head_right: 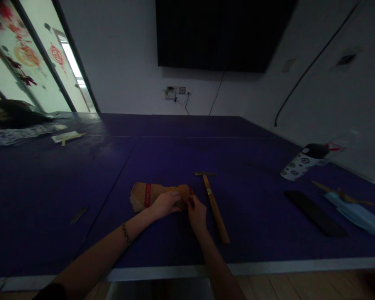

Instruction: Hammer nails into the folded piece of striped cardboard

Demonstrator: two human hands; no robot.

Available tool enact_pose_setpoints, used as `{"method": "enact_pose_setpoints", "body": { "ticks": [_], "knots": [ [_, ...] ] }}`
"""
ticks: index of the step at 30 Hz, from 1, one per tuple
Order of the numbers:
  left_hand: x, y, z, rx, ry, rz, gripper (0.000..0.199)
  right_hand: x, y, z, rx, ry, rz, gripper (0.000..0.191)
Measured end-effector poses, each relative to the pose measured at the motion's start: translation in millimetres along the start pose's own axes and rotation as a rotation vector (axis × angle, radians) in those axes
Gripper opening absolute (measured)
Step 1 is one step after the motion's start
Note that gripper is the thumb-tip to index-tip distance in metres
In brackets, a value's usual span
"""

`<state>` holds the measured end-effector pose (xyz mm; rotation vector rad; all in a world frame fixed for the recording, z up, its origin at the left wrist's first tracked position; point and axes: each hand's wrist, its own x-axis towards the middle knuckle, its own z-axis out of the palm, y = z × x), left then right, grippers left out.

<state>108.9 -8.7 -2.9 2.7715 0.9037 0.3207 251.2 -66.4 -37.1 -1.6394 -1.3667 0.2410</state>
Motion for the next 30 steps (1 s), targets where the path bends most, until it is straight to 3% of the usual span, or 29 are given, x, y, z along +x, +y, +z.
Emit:
{"method": "enact_pose_setpoints", "body": {
  "ticks": [8,17,30],
  "knots": [
    [0,-5,11.6,-0.182,0.059,-0.019,0.014,-4,-7,-3,0.029,-0.058,-0.035,0.023],
    [1,-6,14.1,-0.269,0.083,-0.092,0.011,-4,-8,-2,0.015,-0.057,-0.025,0.023],
    [0,-5,13.9,-0.443,0.102,-0.111,0.011,-6,-11,-1,0.033,-0.092,-0.12,0.015]
  ]
}}
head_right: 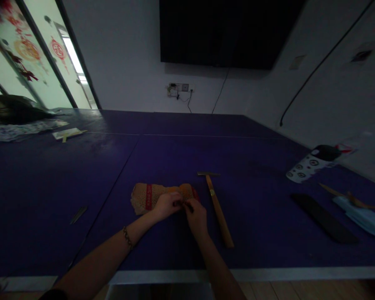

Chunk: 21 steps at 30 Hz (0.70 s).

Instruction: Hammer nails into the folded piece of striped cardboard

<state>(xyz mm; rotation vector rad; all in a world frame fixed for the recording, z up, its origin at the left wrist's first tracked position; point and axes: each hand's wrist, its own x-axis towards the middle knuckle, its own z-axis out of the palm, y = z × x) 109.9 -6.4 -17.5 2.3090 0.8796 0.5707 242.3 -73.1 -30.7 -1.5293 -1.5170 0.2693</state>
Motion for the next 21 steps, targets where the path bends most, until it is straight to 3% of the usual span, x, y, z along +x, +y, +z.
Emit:
{"method": "enact_pose_setpoints", "body": {
  "ticks": [7,15,18,21],
  "knots": [
    [7,-14,-5.9,-0.266,0.021,-0.004,0.023,1,3,0,0.017,0.022,-0.028,0.01],
    [7,-32,-17.0,-0.45,0.256,-0.067,0.033,1,5,4,0.025,-0.018,-0.036,0.009],
    [8,-28,-15.5,-0.421,0.234,-0.068,0.031,2,7,5,0.028,-0.03,-0.037,0.01],
    [11,-17,-12.0,-0.339,0.121,-0.05,0.019,2,8,6,0.035,-0.039,-0.038,0.011]
  ]
}}
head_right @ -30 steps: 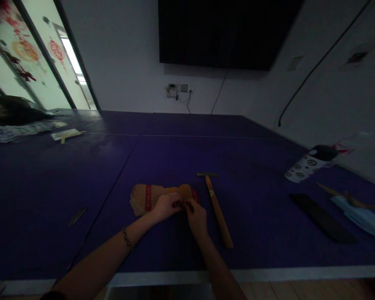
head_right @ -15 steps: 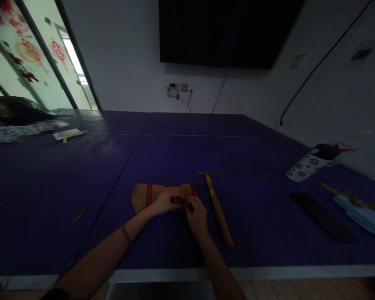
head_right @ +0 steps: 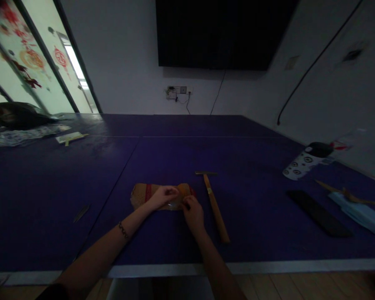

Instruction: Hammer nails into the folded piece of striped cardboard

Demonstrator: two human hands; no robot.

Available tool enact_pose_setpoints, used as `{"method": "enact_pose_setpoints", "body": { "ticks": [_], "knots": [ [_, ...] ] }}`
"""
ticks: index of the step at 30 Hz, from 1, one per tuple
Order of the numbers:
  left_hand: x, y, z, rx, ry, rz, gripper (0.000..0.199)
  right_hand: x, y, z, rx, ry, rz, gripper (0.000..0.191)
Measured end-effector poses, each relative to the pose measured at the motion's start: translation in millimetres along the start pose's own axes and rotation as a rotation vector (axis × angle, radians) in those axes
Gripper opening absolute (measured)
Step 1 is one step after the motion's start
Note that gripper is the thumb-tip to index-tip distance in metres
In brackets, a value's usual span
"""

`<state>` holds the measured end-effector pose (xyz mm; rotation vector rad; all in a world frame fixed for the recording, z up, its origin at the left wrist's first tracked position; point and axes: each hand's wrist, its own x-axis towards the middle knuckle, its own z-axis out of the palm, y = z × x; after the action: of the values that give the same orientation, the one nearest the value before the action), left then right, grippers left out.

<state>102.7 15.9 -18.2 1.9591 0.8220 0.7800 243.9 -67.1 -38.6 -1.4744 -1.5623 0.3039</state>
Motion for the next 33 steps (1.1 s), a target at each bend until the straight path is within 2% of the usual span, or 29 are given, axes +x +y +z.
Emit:
{"method": "enact_pose_setpoints", "body": {
  "ticks": [3,5,13,24,28,31,33],
  "knots": [
    [1,10,6.4,0.104,-0.094,0.008,0.021,0,1,0,0.003,-0.002,0.005,0.013],
    [0,14,9.9,0.156,-0.11,0.011,0.025,-1,2,0,0.002,0.002,0.012,0.015],
    [-11,12,26.1,0.239,0.008,0.021,0.016,-2,1,-1,-0.008,0.025,0.035,0.016],
    [-9,8,22.8,0.223,-0.029,0.011,0.014,-3,6,-4,0.02,0.051,0.13,0.006],
    [-8,8,22.2,0.238,-0.03,-0.011,0.014,2,12,-22,-0.01,0.085,0.201,0.011],
    [-8,7,22.7,0.253,-0.022,-0.018,0.013,4,16,-48,-0.12,0.14,0.294,0.018],
    [-7,6,23.0,0.26,-0.025,-0.017,0.013,3,18,-64,-0.221,0.132,0.359,0.021]
  ]
}}
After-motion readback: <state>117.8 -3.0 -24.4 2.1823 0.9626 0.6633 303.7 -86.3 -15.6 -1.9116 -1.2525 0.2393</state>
